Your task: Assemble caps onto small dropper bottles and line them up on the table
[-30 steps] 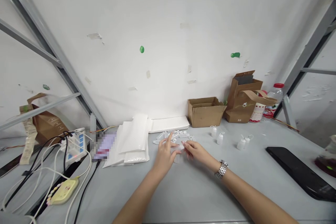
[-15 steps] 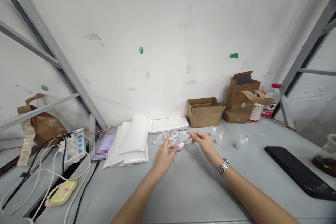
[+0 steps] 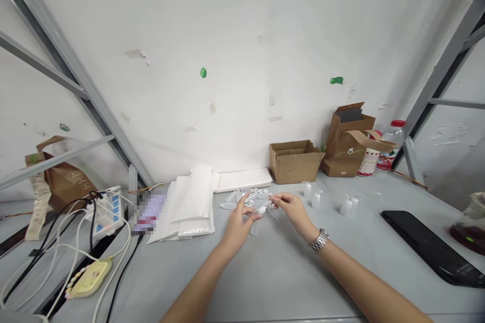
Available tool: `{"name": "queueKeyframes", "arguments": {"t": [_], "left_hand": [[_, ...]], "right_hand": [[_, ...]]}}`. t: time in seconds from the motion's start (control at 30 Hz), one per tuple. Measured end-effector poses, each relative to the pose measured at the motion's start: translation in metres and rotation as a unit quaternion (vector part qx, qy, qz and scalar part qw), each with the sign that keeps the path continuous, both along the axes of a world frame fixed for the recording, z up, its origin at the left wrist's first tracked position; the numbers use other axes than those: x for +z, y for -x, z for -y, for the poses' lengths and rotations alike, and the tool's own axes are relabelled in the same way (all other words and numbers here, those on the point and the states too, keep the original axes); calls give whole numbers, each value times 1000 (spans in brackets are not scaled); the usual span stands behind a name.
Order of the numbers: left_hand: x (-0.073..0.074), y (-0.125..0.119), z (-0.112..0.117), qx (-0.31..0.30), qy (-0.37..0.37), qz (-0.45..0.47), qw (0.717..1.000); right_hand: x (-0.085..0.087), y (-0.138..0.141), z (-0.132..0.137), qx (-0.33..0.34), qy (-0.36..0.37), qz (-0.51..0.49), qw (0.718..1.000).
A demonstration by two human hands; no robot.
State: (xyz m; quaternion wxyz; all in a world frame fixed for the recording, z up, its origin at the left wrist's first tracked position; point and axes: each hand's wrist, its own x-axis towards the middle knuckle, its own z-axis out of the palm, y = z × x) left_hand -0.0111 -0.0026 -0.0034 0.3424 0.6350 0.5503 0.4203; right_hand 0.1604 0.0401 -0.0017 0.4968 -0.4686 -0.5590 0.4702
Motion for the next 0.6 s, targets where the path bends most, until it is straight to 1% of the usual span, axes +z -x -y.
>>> {"name": "queueKeyframes", "arguments": {"t": [0.07, 0.27, 0.4, 0.6], "left_hand": [[0, 0, 0, -1, 1, 2, 1000], [0, -1, 1, -19, -7, 11, 1000], [-2, -1, 1, -15, -7, 6, 1000], [-2, 0, 0, -15, -7, -3, 1000]], "right_hand": [[0, 0, 1, 2, 6, -4, 1000], [0, 4, 6, 57, 30, -35, 997], [-2, 5, 7, 61, 41, -44, 996], [-3, 5, 7, 73, 38, -51, 995]]}}
